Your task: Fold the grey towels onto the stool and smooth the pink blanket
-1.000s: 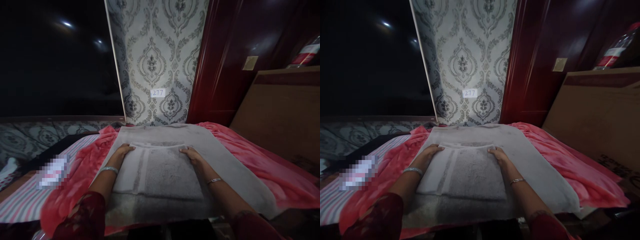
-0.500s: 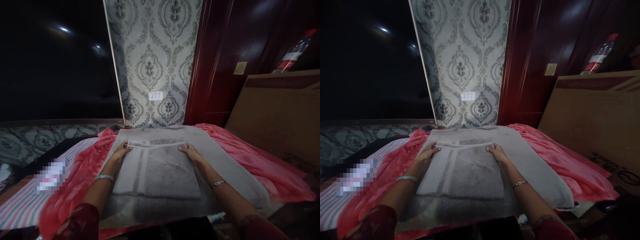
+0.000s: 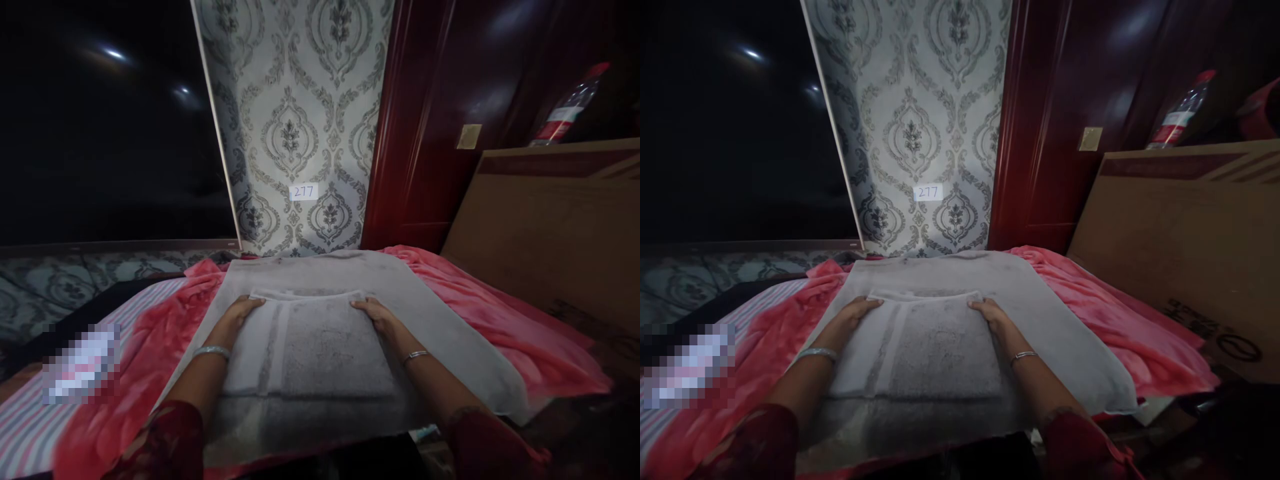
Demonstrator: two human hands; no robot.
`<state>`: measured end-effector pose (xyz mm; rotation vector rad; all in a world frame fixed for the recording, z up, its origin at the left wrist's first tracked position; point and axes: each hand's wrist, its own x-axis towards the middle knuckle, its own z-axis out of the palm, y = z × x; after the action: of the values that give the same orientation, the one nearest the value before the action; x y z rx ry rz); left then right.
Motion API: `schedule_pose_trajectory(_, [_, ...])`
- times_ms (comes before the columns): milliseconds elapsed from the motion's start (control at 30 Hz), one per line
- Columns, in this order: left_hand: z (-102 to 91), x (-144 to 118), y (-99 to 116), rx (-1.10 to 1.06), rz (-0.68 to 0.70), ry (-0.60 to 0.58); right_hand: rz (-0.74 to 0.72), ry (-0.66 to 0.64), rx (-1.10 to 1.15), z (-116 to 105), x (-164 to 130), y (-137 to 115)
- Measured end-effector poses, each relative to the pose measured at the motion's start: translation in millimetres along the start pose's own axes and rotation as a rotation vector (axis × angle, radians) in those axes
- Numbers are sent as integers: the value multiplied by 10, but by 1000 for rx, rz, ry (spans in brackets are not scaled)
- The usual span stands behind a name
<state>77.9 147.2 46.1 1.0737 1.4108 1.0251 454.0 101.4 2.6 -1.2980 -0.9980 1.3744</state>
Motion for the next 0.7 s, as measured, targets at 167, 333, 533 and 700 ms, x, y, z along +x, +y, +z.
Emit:
schedule_pose_trajectory(167, [-40,-210,45,-96,105,-53,-120,-42,28,-1,-131,-33])
schedule_pose_trajectory(333, [-118,-464,112,-174,275,-111,-297,-44,6,-22,-381,-151])
schedule_pose_trajectory(533, [-188,-697,569,-197,376,-36,-487,23,-33,6,-492,-660])
schedule_pose_trajectory(700, [-201,-840,1288,-69,746,53,-825,171,-97,-5,-440,-1453])
